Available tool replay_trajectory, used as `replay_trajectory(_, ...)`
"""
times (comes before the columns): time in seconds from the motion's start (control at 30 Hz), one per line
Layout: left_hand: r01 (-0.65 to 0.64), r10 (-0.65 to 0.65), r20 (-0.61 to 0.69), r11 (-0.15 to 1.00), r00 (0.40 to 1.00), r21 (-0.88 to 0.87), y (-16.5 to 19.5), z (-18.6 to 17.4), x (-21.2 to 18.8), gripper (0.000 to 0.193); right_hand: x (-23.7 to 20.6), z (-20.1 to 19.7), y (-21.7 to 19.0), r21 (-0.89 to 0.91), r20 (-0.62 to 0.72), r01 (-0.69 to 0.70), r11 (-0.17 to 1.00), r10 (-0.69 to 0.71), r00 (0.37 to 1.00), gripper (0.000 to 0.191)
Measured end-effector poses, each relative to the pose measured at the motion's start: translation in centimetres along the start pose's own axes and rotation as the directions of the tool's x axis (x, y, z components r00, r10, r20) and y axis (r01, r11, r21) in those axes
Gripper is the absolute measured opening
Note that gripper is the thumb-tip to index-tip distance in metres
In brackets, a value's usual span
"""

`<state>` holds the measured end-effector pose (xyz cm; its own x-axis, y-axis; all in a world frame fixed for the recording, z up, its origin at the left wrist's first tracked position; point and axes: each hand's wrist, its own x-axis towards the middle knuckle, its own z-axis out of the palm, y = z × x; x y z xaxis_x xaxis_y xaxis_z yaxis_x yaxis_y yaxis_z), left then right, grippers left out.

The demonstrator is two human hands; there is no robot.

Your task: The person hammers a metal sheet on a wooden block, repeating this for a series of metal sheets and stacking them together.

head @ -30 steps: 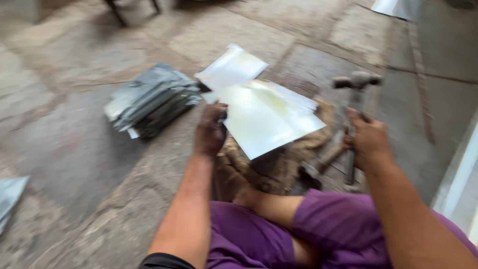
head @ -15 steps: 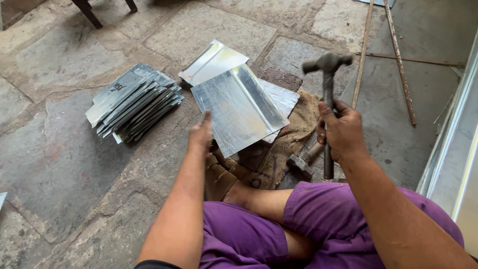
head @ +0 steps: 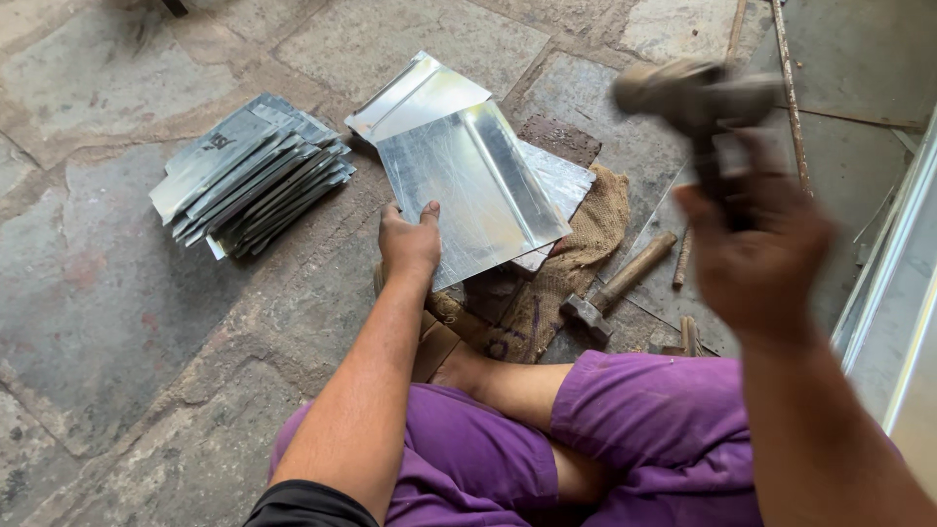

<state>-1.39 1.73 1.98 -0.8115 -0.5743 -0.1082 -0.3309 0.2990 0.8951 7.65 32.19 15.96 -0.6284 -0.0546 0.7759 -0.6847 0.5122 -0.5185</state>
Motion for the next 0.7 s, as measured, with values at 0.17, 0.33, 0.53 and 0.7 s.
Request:
replay_trajectory(0.17, -0.032, 0.032, 0.031, 0.999, 0.999, 0.002, 0.4, 0.0, 0.2, 0.044, -0.4, -2.7, 0.1, 0.272, -0.197, 0.052, 0.961, 0.003, 0.980, 0.026)
replay_trajectory(0.33, 0.042, -0.040, 0.060, 0.999, 0.997, -0.033, 1.1, -0.3, -0.1, 0.047, -2.7, 3.4, 2.8, 0.181, -0.134, -0.027, 0.983, 0.052, 0.990, 0.016)
replay_trajectory(0.53, -0.020, 0.020, 0.028, 0.999, 0.999, -0.028, 0.7, -0.6, 0.1, 0.036, -1.4, 5.4, 0.5, -0.389, 0.316, -0.571, 0.723, 0.687, 0.654, 0.036)
replay_trajectory(0.7, -0.063, 0.063, 0.007, 0.997, 0.998, -0.035, -0.1, -0.3, 0.7, 0.037, 0.0, 0.4, -1.9, 0.192, 0.016, -0.252, 0.949, 0.254, 0.967, 0.028)
